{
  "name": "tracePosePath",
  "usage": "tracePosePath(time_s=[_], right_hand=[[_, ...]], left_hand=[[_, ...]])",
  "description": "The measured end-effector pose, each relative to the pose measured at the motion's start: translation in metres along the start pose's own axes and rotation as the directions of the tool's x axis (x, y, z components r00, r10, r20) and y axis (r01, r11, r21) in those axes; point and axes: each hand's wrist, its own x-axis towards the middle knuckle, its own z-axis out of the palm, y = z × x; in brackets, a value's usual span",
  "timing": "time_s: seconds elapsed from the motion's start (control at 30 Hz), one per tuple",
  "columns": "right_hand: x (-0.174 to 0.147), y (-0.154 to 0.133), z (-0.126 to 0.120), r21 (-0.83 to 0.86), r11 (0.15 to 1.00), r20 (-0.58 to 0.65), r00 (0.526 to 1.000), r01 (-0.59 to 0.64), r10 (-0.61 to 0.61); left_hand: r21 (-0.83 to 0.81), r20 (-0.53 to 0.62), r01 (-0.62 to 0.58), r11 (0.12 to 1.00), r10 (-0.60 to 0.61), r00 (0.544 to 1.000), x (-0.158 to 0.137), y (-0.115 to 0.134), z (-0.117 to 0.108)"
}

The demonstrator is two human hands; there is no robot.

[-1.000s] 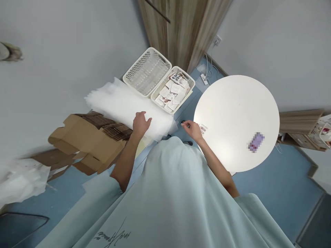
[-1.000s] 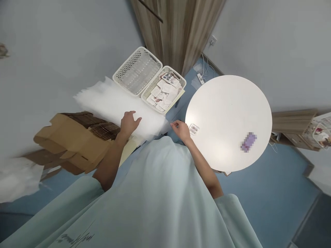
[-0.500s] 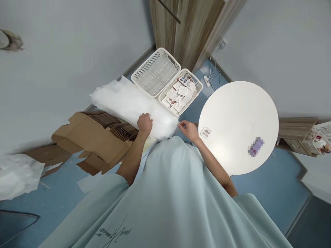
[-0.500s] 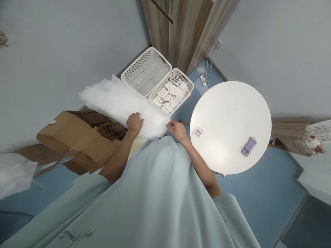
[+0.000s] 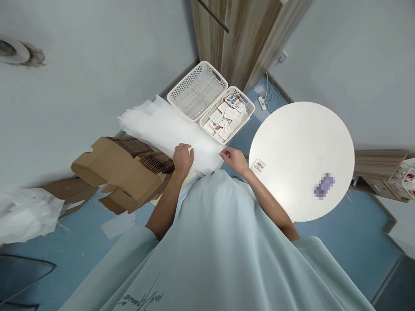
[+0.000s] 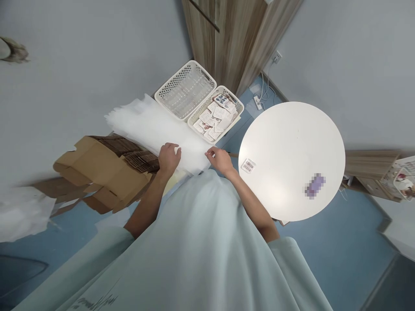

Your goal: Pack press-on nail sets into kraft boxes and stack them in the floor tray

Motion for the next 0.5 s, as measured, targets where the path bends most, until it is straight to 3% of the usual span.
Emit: tracePosePath(time_s=[0.23, 0.5], right_hand=[[-0.013, 0.013, -0.006, 0.019, 0.999, 0.006, 0.999, 0.042, -0.042], [-0.032, 0.039, -0.007, 0.064, 0.998, -0.03, 1.0, -0.006, 0.008]], left_hand=[[0.165, 0.133, 0.039, 0.985, -0.062, 0.989, 0.012, 0.008, 0.03], [0.247, 0.194, 0.005, 0.969, -0.055, 0.98, 0.013, 0.009, 0.041]])
